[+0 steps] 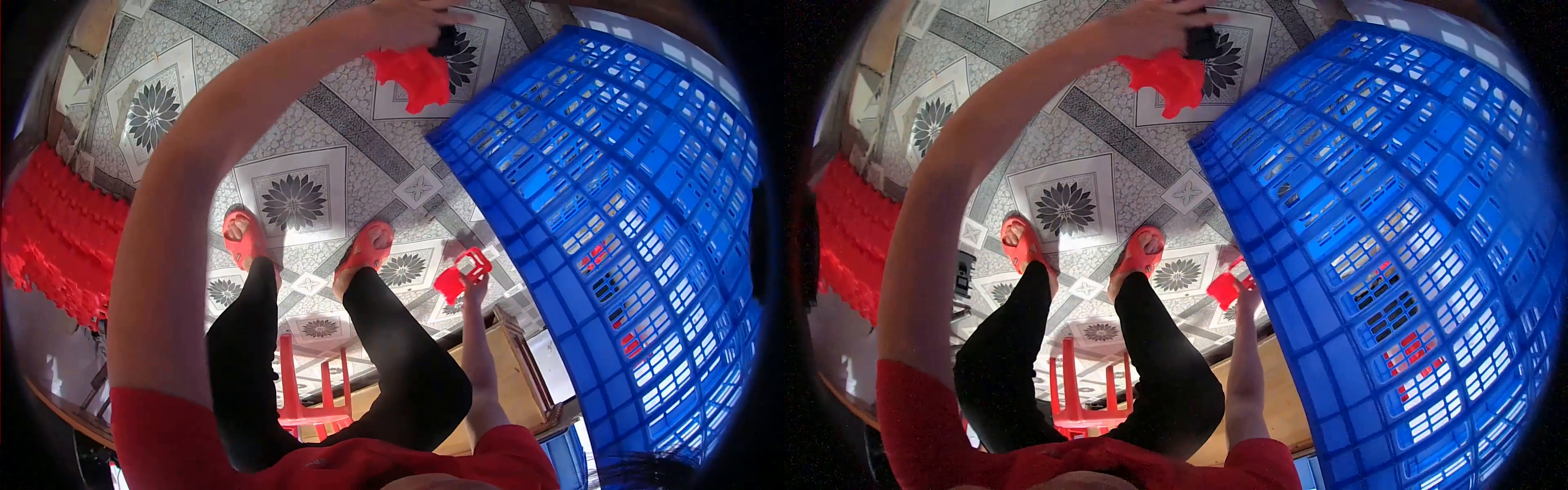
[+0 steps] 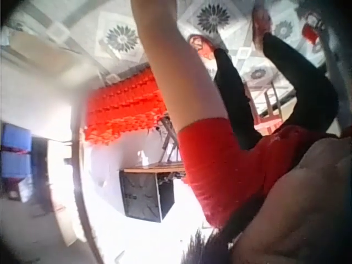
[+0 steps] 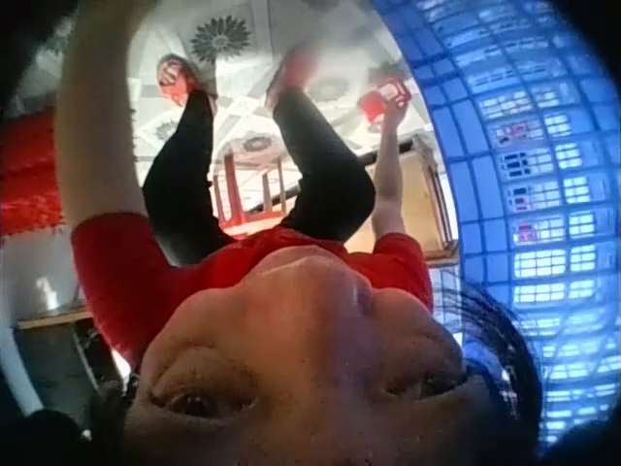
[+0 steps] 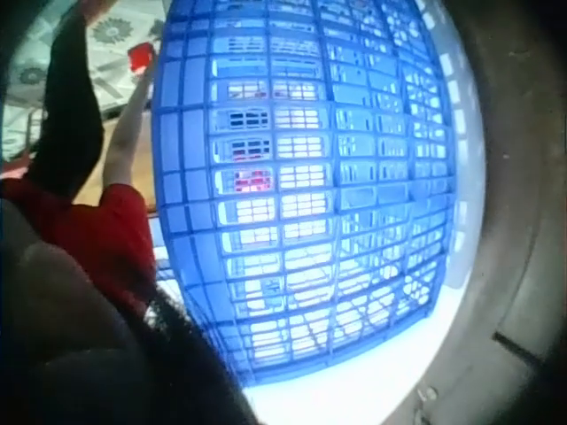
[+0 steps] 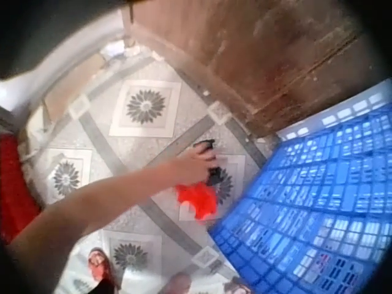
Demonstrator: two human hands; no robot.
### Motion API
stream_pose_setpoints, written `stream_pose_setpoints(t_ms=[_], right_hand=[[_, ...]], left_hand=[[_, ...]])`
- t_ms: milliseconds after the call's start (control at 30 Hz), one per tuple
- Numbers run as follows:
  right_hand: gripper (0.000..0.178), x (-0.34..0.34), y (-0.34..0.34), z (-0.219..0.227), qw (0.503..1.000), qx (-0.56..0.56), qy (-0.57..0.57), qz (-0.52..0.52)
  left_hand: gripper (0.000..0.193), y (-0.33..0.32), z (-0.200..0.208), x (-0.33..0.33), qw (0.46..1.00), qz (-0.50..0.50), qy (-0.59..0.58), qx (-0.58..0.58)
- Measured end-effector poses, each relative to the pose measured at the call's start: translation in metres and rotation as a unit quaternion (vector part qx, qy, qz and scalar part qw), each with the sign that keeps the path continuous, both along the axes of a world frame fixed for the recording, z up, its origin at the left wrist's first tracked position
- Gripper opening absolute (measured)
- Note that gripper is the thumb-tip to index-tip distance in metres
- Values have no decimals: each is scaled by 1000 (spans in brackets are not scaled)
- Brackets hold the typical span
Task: The person assembles plastic casings by snapping black inserts into red plastic frames by hand, arranges the assembled parts onto tables, and gathers additional frame components from the floor to assemble more.
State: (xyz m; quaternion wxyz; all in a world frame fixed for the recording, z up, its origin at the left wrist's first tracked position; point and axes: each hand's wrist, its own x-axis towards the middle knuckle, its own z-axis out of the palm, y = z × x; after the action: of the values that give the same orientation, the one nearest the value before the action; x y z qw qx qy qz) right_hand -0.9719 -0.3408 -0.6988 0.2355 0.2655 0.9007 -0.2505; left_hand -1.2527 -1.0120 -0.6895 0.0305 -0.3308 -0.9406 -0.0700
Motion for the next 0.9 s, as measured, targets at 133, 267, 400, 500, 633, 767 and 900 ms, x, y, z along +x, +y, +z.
stream_pose_setpoints(t_ms=[133,267,400,500,633,767,900], right_hand=[[67,20,-113,44,984,-137,-43,-108],[63,35,-151,106,967,-199,-43,-153],[73,64,-140,152,985,-107,-131,-25],[67,57,-177,204,984,-39,-148,89],[79,42,-228,278,949,-39,-16,313],[82,17,-287,348,915,-95,-1,392],[72,21,-362,407,872,-222,-17,436]], left_hand=[[47,37,-3,-21,947,148,-144,-245],[34,59,-27,24,926,286,-226,-102],[28,57,-2,198,781,457,-426,12],[32,55,61,325,672,571,-446,153],[28,44,163,440,509,670,-310,443],[22,35,285,504,444,697,-221,518],[26,66,401,566,447,728,-74,515]])
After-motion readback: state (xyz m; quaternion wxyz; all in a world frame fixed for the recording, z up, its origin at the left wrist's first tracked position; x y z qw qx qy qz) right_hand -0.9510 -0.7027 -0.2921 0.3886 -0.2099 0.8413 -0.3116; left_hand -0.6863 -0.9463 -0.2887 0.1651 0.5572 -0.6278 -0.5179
